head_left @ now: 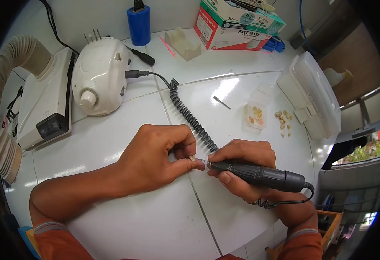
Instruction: Polishing a dental prosthetic using a handheld rotary tool.
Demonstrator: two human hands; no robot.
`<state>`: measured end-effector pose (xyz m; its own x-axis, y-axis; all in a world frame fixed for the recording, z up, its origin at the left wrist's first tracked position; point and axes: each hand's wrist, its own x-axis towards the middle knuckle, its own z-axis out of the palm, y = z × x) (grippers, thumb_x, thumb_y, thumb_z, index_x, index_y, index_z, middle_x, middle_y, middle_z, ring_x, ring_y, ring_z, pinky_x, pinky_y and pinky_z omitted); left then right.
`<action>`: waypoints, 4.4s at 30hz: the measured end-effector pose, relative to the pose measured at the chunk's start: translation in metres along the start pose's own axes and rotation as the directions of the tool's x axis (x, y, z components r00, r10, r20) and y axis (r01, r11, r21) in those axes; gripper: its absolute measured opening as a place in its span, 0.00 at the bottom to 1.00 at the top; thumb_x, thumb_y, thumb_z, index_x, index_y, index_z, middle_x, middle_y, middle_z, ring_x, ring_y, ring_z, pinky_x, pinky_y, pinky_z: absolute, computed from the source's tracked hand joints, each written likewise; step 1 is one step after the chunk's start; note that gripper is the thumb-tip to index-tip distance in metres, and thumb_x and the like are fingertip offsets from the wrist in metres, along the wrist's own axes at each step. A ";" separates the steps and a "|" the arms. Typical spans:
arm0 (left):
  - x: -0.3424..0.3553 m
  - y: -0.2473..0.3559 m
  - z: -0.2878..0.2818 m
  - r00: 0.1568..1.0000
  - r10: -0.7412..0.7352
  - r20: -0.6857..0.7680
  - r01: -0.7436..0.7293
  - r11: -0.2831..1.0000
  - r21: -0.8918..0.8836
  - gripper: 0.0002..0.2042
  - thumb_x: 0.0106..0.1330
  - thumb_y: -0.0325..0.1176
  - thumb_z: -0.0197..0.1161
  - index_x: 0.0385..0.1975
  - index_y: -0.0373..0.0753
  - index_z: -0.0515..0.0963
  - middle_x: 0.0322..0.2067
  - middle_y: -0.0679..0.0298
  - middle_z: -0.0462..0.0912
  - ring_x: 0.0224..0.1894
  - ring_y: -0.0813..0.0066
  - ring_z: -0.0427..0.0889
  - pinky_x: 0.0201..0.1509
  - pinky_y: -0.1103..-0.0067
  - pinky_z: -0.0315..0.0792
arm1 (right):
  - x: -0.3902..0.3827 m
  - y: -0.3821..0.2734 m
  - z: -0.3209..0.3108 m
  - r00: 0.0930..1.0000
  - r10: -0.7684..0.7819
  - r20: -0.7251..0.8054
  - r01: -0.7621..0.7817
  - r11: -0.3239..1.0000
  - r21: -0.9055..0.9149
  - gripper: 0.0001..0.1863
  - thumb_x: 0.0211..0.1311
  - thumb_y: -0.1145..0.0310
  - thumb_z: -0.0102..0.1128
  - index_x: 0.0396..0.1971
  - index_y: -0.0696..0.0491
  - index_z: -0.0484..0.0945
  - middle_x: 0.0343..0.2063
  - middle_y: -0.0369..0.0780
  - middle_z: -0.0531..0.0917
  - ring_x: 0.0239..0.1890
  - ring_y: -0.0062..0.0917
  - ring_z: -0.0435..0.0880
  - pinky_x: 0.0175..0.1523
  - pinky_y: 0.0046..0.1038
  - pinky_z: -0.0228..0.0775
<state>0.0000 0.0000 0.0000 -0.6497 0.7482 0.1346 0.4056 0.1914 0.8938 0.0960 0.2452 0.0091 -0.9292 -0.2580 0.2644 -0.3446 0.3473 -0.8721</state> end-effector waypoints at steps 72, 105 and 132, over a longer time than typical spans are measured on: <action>-0.002 -0.002 0.002 0.999 0.036 -0.019 -0.036 0.999 -0.001 0.11 0.63 0.27 0.78 0.33 0.34 0.78 0.26 0.61 0.83 0.25 0.72 0.80 0.30 0.75 0.74 | 0.007 -0.001 0.004 0.979 -0.198 0.056 0.203 0.974 -0.103 0.18 0.51 0.76 0.71 0.44 0.61 0.86 0.33 0.46 0.90 0.31 0.37 0.91 0.39 0.33 0.85; -0.003 -0.005 0.002 0.999 0.041 -0.003 -0.041 0.999 -0.023 0.10 0.64 0.25 0.79 0.35 0.35 0.81 0.28 0.64 0.84 0.26 0.80 0.78 0.29 0.79 0.71 | 0.005 0.002 0.004 0.986 -0.162 0.042 0.166 0.980 -0.108 0.17 0.54 0.73 0.71 0.46 0.60 0.87 0.34 0.45 0.92 0.34 0.34 0.92 0.41 0.31 0.86; -0.003 -0.003 0.001 0.999 0.016 0.034 -0.016 1.000 -0.021 0.10 0.63 0.23 0.77 0.35 0.34 0.79 0.29 0.60 0.84 0.30 0.73 0.84 0.36 0.76 0.77 | 0.006 -0.001 0.003 0.987 -0.145 0.069 0.152 0.983 -0.105 0.17 0.54 0.73 0.71 0.45 0.59 0.88 0.35 0.44 0.92 0.33 0.33 0.92 0.41 0.31 0.85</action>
<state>0.0013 -0.0024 -0.0032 -0.6204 0.7727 0.1345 0.4023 0.1663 0.9003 0.0908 0.2405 0.0106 -0.8579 -0.3674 0.3592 -0.4938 0.3967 -0.7738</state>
